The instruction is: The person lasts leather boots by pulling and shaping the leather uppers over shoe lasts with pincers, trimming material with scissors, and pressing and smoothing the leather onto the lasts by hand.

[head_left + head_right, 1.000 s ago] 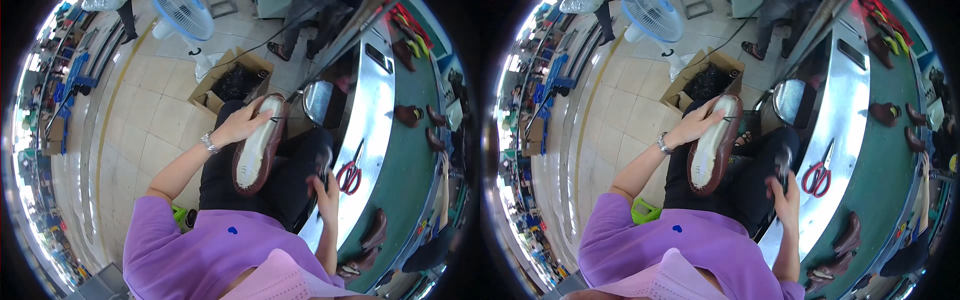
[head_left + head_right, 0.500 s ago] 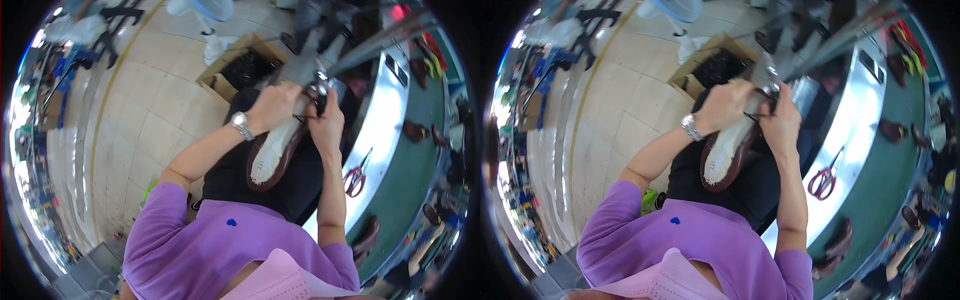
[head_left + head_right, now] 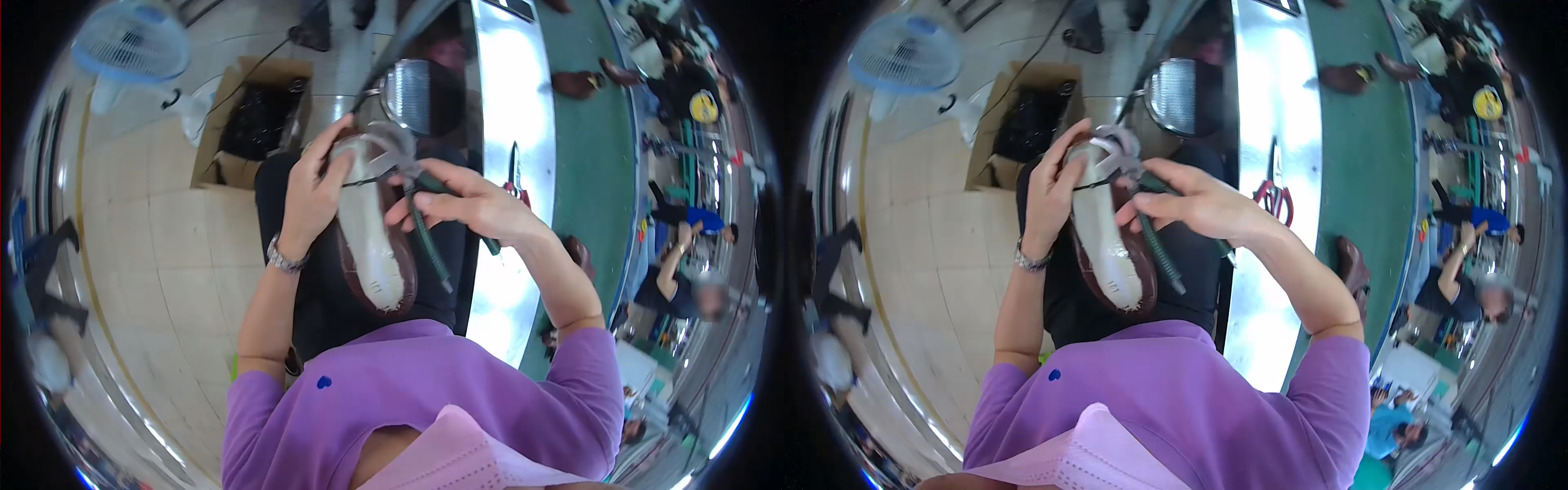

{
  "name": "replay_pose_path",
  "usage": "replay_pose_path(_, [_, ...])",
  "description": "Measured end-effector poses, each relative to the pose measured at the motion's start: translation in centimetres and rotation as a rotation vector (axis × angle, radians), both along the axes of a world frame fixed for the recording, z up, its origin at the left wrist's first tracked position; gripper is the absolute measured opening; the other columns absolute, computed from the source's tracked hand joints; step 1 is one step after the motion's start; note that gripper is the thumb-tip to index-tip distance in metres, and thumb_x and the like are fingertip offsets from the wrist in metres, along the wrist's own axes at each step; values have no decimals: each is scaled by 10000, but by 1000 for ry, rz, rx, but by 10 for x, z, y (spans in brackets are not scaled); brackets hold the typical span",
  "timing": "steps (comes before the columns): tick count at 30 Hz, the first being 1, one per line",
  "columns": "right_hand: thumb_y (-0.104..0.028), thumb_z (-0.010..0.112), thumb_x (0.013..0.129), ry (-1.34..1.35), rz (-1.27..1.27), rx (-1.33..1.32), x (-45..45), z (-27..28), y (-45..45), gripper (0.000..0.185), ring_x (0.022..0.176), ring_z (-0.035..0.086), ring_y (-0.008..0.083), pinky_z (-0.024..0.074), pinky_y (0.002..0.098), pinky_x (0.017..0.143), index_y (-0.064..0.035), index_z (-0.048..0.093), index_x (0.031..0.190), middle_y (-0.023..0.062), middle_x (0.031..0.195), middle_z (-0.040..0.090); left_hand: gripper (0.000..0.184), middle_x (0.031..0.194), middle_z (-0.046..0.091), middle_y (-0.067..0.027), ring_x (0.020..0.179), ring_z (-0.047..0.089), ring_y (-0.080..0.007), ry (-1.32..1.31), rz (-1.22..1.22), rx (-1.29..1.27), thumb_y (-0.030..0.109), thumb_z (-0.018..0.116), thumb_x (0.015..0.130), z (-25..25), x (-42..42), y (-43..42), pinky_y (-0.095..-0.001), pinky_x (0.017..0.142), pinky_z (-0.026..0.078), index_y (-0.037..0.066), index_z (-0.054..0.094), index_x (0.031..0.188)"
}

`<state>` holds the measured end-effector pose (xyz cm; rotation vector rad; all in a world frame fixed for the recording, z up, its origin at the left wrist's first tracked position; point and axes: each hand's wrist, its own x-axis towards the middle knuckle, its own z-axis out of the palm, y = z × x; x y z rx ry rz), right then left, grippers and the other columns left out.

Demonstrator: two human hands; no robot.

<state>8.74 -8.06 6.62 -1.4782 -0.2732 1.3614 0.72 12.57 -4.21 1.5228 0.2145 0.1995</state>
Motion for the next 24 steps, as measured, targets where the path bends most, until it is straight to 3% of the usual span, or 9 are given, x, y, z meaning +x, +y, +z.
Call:
replay_pose_path(2, [-204,522,1015,115,-37,-10,-2,0,5,419,1067,636,197,500,338,931,-25,441,1385,152,1177,660,392,1201,639,-108,1071,590,-158,54,-8,4,110,449,994,6,0,2,-279,943,436,49,546,1369])
replay_pose_path(6, [-192,518,1018,297,-62,-2,9,-12,7,422,1099,646,250,516,391,965,-30,421,1395,161,1161,650,380,1213,638,-117,1097,585,-167,34,-29,-44,123,459,990,1,5,-3,-280,966,421,54,562,1349])
replay_pose_path(9, [-198,534,1013,292,-74,-110,10,-9,13,433,1012,678,244,545,364,902,-30,415,1394,120,1052,649,362,1217,641,-122,1111,587,-177,40,-14,-11,121,470,984,1,3,-2,-283,978,417,46,580,1321])
replay_pose_path(10, [-210,543,1010,271,-91,-146,7,-4,14,397,858,682,208,565,337,795,-18,439,1342,78,959,613,355,1217,643,-123,1112,590,-182,31,6,9,121,474,982,1,3,-2,-286,977,420,41,588,1309])
replay_pose_path(13, [-210,537,1010,79,-37,-146,-2,-14,14,307,736,632,159,551,320,691,-12,475,1236,68,892,598,338,1217,650,-125,1113,603,-193,53,51,125,114,484,976,8,2,-6,-296,974,432,30,609,1278])
replay_pose_path(14, [-191,529,1006,26,-32,-98,-4,-15,16,239,651,587,139,530,309,628,5,477,1132,75,836,595,342,1218,652,-128,1115,608,-198,30,70,95,104,476,970,4,4,-9,-308,972,440,25,614,1273])
replay_pose_path(17, [-162,528,996,-136,-65,-65,-13,-19,20,220,617,616,158,529,317,572,45,465,1037,98,777,601,366,1229,636,-132,1100,602,-210,37,31,50,116,412,983,6,10,-9,-323,971,443,-33,603,1258])
replay_pose_path(24, [-178,525,997,-272,-85,-120,-32,-20,13,262,572,634,180,520,320,544,59,445,1077,99,729,631,371,1262,607,-125,1135,568,-217,-4,78,-4,95,367,998,3,5,-22,-329,1009,407,-64,568,1267])
